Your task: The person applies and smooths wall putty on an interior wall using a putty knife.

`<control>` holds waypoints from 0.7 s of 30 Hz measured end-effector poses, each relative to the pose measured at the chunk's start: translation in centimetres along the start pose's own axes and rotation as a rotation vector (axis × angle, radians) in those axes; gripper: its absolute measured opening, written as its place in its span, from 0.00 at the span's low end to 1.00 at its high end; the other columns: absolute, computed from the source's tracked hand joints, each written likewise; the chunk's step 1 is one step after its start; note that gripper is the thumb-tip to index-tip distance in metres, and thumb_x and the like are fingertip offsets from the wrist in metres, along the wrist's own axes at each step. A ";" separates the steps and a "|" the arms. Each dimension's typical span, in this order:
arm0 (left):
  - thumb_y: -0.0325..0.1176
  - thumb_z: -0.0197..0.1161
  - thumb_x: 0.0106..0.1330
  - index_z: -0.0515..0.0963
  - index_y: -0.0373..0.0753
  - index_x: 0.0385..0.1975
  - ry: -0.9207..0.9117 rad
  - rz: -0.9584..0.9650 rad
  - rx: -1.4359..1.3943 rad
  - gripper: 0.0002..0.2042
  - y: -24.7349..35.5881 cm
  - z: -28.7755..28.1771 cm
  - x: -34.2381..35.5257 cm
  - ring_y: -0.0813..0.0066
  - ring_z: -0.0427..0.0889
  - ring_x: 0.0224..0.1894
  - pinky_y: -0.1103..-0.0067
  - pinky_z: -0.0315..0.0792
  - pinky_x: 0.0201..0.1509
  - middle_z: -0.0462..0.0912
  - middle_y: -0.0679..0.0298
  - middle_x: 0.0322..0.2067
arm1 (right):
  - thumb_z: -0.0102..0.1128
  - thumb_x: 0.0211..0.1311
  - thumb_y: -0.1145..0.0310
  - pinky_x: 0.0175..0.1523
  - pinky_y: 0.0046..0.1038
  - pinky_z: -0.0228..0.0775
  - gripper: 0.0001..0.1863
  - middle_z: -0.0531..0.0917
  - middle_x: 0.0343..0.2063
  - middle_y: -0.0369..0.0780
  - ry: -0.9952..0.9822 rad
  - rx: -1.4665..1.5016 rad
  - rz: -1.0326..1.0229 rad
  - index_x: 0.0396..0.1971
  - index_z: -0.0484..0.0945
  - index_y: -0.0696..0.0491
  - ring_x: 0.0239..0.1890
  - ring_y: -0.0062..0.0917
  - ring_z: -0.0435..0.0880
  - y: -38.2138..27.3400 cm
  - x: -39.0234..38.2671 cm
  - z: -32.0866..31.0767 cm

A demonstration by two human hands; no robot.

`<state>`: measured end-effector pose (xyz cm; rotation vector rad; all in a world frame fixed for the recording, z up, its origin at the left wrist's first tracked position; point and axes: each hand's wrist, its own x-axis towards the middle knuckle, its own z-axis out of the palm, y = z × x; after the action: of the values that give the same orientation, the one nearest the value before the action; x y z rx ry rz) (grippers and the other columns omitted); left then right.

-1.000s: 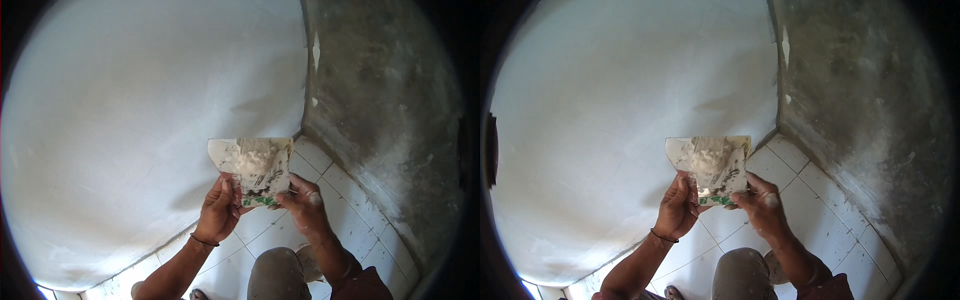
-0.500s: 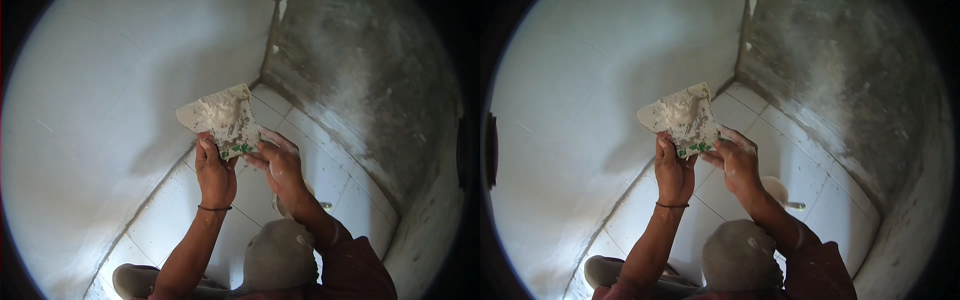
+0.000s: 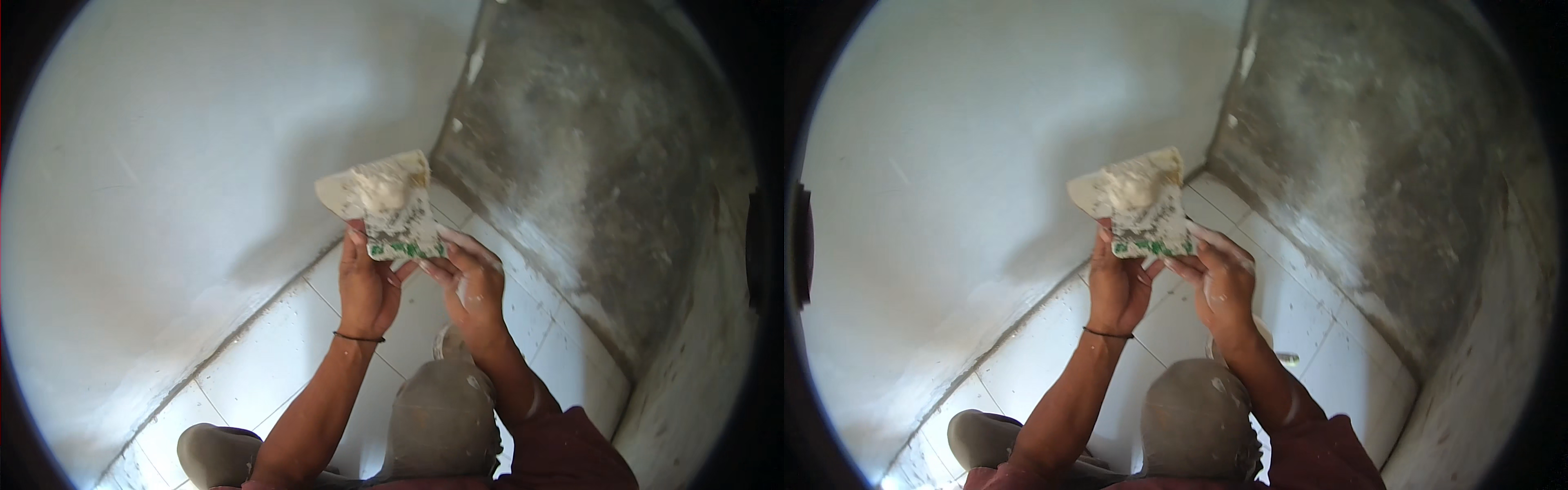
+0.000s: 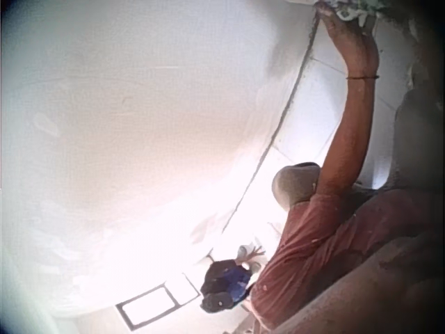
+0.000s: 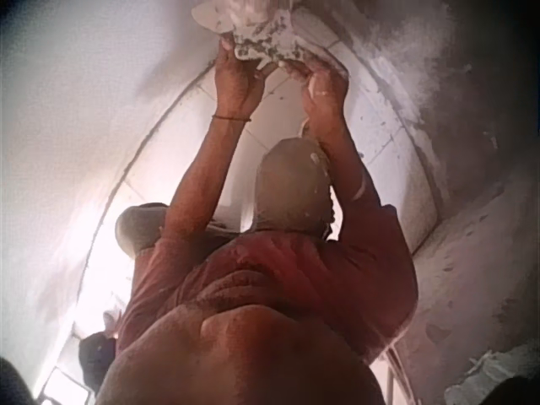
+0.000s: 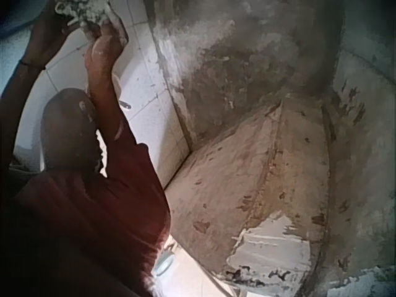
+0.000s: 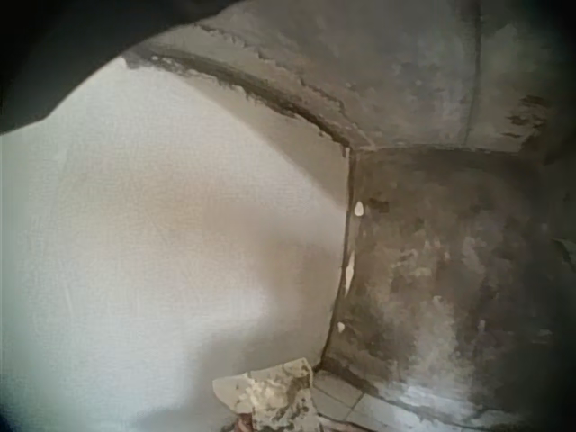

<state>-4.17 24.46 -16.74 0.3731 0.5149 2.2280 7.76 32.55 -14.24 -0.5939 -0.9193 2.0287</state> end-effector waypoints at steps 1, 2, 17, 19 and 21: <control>0.51 0.46 0.80 0.66 0.47 0.67 0.001 -0.036 -0.010 0.23 0.2 0.2 0.0 0.61 0.79 0.62 0.57 0.79 0.63 0.75 0.60 0.63 | 0.54 0.70 0.76 0.46 0.34 0.87 0.18 0.84 0.43 0.51 -0.024 -0.009 0.013 0.55 0.74 0.70 0.39 0.36 0.90 -0.1 -0.1 0.0; 0.51 0.47 0.80 0.66 0.46 0.67 0.005 -0.074 -0.019 0.23 0.4 0.3 0.0 0.61 0.79 0.61 0.57 0.79 0.63 0.75 0.59 0.63 | 0.55 0.69 0.76 0.44 0.31 0.85 0.16 0.84 0.42 0.48 -0.054 -0.038 -0.057 0.54 0.75 0.68 0.38 0.32 0.89 -0.2 -0.1 0.0; 0.44 0.46 0.82 0.65 0.31 0.66 0.433 -0.276 -0.201 0.24 2.8 2.6 -0.1 0.61 0.75 0.64 0.67 0.75 0.67 0.74 0.52 0.61 | 0.61 0.68 0.66 0.39 0.15 0.65 0.15 0.81 0.39 0.31 0.012 0.131 0.024 0.52 0.78 0.53 0.37 0.11 0.77 3.9 1.8 0.3; 0.36 0.55 0.79 0.69 0.27 0.61 0.346 -0.273 -0.014 0.20 2.7 2.9 -0.5 0.64 0.77 0.60 0.70 0.74 0.65 0.76 0.51 0.58 | 0.61 0.68 0.63 0.36 0.15 0.65 0.13 0.81 0.36 0.29 -0.004 0.110 0.024 0.49 0.79 0.50 0.34 0.10 0.76 4.0 2.2 -0.7; 0.32 0.56 0.77 0.71 0.27 0.59 0.342 -0.284 0.053 0.17 2.9 3.3 -0.8 0.65 0.78 0.59 0.70 0.74 0.64 0.77 0.52 0.57 | 0.62 0.68 0.67 0.36 0.14 0.66 0.13 0.82 0.38 0.30 -0.026 -0.191 -0.122 0.50 0.78 0.51 0.35 0.09 0.77 3.6 2.5 -1.3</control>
<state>-4.15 22.92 -12.51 -0.0576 0.7580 2.0094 5.48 33.66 -18.04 -0.6000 -1.1458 1.8565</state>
